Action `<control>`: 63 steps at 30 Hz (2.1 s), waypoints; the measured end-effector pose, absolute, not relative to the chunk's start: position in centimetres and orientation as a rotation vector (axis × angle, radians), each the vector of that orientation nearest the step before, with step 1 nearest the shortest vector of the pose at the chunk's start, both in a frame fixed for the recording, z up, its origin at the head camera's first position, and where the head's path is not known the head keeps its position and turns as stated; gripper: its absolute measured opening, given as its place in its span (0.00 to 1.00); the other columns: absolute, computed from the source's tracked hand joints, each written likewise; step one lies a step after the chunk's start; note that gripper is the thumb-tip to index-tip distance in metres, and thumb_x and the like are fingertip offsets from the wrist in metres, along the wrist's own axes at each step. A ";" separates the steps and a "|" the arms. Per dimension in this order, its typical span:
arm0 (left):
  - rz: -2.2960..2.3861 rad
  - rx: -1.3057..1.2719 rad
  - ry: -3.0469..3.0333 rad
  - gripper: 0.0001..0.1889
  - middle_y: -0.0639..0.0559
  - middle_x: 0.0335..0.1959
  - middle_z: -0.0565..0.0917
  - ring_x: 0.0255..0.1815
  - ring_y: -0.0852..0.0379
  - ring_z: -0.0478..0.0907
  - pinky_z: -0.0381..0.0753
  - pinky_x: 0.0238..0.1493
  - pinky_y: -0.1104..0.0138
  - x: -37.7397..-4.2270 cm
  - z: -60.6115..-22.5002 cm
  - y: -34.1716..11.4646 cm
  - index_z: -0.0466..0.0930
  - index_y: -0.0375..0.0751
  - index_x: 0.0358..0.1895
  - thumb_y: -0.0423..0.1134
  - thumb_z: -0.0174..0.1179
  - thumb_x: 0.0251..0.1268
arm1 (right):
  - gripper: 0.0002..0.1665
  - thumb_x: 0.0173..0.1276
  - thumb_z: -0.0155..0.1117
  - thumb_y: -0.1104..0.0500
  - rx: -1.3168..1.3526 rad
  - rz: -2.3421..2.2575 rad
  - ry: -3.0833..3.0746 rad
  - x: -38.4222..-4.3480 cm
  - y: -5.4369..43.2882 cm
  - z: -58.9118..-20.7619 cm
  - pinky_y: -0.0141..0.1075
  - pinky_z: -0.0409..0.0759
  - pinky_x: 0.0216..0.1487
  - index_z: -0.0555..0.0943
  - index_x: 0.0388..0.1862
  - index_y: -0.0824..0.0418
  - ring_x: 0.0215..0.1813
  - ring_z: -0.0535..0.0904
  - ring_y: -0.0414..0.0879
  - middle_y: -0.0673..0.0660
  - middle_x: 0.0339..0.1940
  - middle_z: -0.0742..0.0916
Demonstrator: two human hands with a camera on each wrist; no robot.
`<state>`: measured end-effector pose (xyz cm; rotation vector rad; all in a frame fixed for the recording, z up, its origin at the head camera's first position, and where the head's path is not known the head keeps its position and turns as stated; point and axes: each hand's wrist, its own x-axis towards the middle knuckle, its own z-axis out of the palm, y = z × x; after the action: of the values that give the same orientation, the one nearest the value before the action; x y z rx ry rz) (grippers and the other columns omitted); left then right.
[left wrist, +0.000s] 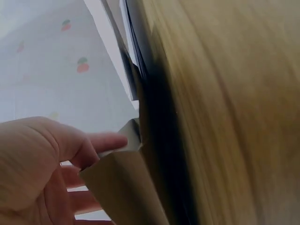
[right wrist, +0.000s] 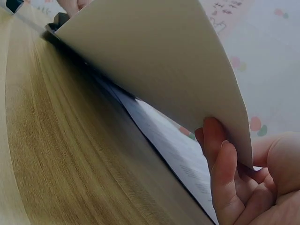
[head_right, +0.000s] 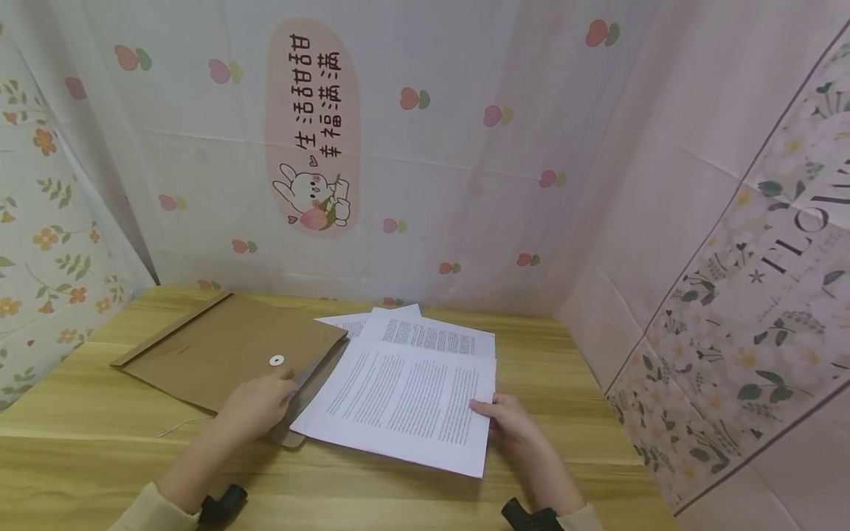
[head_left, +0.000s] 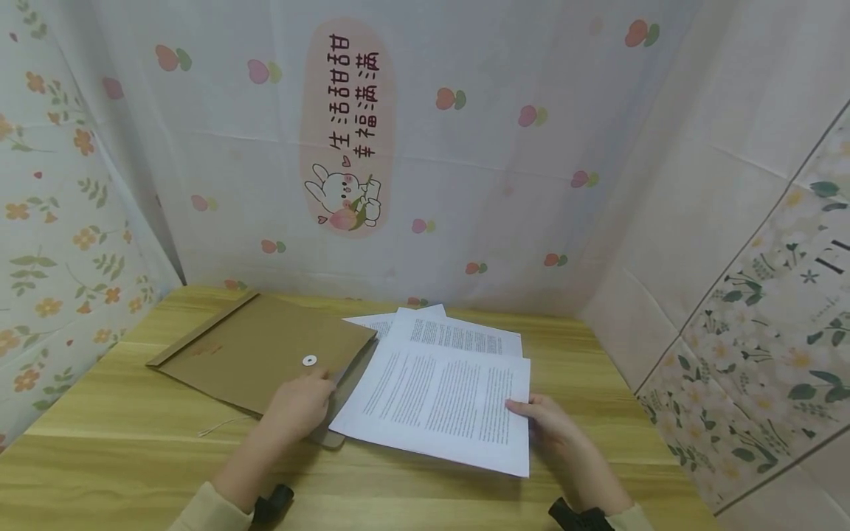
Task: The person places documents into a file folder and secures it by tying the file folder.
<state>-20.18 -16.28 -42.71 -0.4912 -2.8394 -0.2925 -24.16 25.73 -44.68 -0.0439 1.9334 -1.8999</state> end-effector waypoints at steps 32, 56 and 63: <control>-0.389 -0.532 -2.971 0.47 0.30 0.63 0.68 0.52 0.34 0.74 0.79 0.38 0.45 -19.1 -41.3 -15.9 0.64 0.20 0.63 0.31 0.78 0.33 | 0.19 0.73 0.55 0.61 0.022 -2.139 1.840 -23.6 23.6 -45.1 0.38 0.82 0.45 0.73 0.57 0.73 0.43 0.84 0.48 0.55 0.40 0.87; -0.323 -0.407 -2.962 0.47 0.25 0.65 0.62 0.61 0.30 0.66 0.77 0.43 0.40 -19.6 -41.9 -15.9 0.59 0.17 0.65 0.31 0.75 0.39 | 0.17 0.63 0.64 0.64 -0.156 -1.876 1.878 -21.3 19.5 -45.1 0.23 0.74 0.19 0.79 0.50 0.70 0.27 0.84 0.43 0.61 0.36 0.88; -0.356 -0.436 -2.931 0.46 0.25 0.65 0.62 0.61 0.30 0.67 0.78 0.40 0.40 -19.6 -41.9 -16.1 0.59 0.17 0.65 0.26 0.73 0.38 | 0.16 0.61 0.66 0.64 -0.237 -1.777 1.896 -22.1 19.6 -44.6 0.23 0.73 0.18 0.79 0.46 0.72 0.17 0.77 0.36 0.61 0.32 0.88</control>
<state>-19.59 -16.07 -41.91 -0.4356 -2.9313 -0.3558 -22.10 19.62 -44.62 -0.2371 1.8957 -1.7766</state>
